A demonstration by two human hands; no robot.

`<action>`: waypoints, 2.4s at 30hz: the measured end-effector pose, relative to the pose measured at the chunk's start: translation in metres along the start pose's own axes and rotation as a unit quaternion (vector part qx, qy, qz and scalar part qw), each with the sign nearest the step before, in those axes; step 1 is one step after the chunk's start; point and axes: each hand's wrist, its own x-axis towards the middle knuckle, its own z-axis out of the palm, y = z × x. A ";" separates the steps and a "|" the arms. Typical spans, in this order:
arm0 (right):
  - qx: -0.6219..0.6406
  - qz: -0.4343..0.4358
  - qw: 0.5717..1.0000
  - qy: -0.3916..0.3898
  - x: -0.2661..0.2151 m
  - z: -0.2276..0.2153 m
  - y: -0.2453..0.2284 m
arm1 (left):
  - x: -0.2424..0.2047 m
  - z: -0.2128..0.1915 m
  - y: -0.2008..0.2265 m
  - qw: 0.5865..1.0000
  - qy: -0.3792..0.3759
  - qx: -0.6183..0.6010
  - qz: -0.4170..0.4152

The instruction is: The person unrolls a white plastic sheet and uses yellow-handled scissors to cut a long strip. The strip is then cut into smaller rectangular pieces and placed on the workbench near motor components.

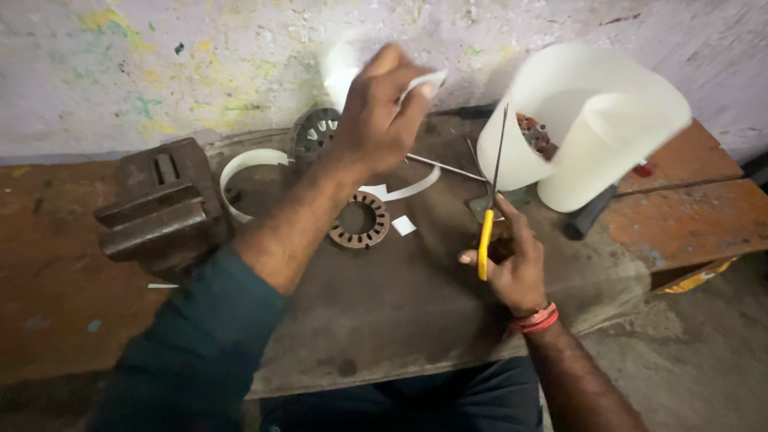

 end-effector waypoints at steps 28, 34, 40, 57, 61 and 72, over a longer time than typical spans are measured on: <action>-0.194 0.192 0.887 -0.372 0.113 0.025 0.000 | -0.077 -0.006 -0.032 0.958 -0.005 -0.122 -0.259; -0.133 -0.045 0.981 -0.137 0.062 0.049 -0.054 | -0.079 -0.007 -0.037 0.986 0.032 -0.030 -0.163; -0.115 -0.285 0.926 -0.218 0.034 0.095 -0.077 | -0.076 -0.014 -0.035 0.992 0.090 0.019 -0.083; 0.516 0.167 0.840 -0.014 0.097 0.091 -0.006 | -0.077 -0.003 -0.026 0.970 0.111 -0.136 -0.170; 0.529 0.148 0.834 -0.039 0.104 0.105 0.015 | -0.082 0.010 -0.032 0.962 0.077 -0.175 -0.193; 0.343 0.088 0.933 -0.059 0.092 0.108 0.030 | -0.090 0.027 -0.052 0.946 0.010 -0.134 -0.297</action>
